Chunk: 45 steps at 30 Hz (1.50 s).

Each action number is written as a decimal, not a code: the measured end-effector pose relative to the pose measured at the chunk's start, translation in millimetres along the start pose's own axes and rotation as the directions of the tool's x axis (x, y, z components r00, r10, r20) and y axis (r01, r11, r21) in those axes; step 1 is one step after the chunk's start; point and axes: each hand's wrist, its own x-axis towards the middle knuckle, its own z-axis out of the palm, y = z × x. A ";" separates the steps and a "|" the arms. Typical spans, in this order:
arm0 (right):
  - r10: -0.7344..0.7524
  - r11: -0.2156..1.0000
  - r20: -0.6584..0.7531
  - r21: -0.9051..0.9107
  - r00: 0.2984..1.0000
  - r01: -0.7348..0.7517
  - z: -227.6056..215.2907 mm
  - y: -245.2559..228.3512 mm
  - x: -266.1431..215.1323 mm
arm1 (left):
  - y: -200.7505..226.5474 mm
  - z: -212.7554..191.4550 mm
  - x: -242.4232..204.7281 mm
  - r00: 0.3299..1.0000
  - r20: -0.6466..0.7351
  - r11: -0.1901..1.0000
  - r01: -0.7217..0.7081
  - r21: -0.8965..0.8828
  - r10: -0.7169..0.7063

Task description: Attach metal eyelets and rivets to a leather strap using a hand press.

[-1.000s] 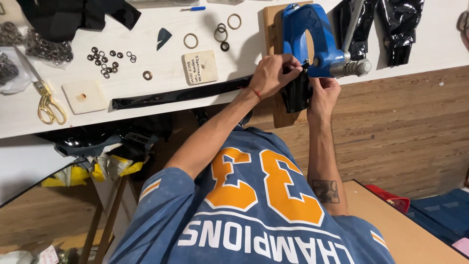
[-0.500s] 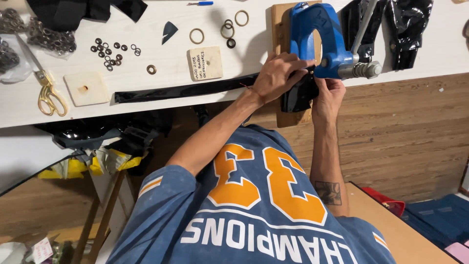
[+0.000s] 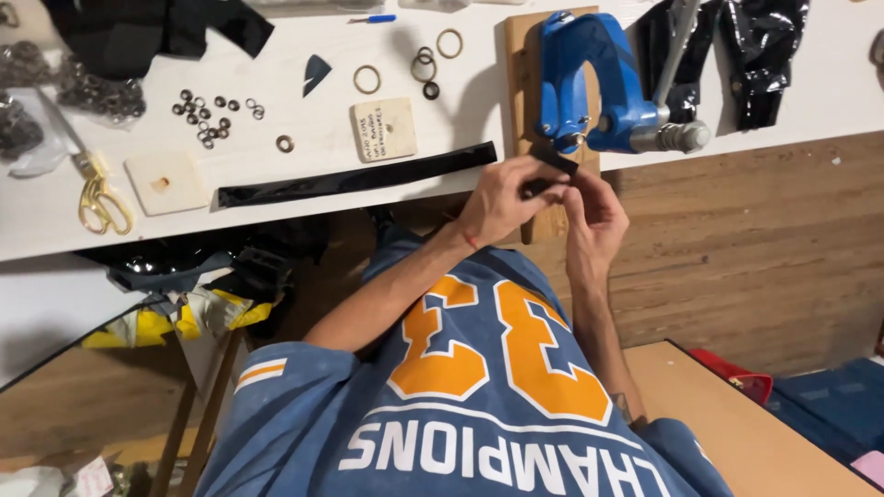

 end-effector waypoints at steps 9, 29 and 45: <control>0.339 0.732 0.147 0.580 0.929 -0.359 -18.1 43.5 30.7 | -2.6 -9.6 27.8 0.944 -0.047 0.911 -0.302 0.282 0.328; 0.282 0.828 0.092 0.480 0.955 -0.290 -18.2 62.4 72.7 | -26.8 5.1 54.4 0.915 -0.027 0.835 -0.355 0.421 0.402; 0.215 0.918 0.234 0.284 0.948 -0.278 -65.1 51.5 120.3 | -59.1 4.9 71.3 0.907 0.134 0.812 -0.417 0.409 0.398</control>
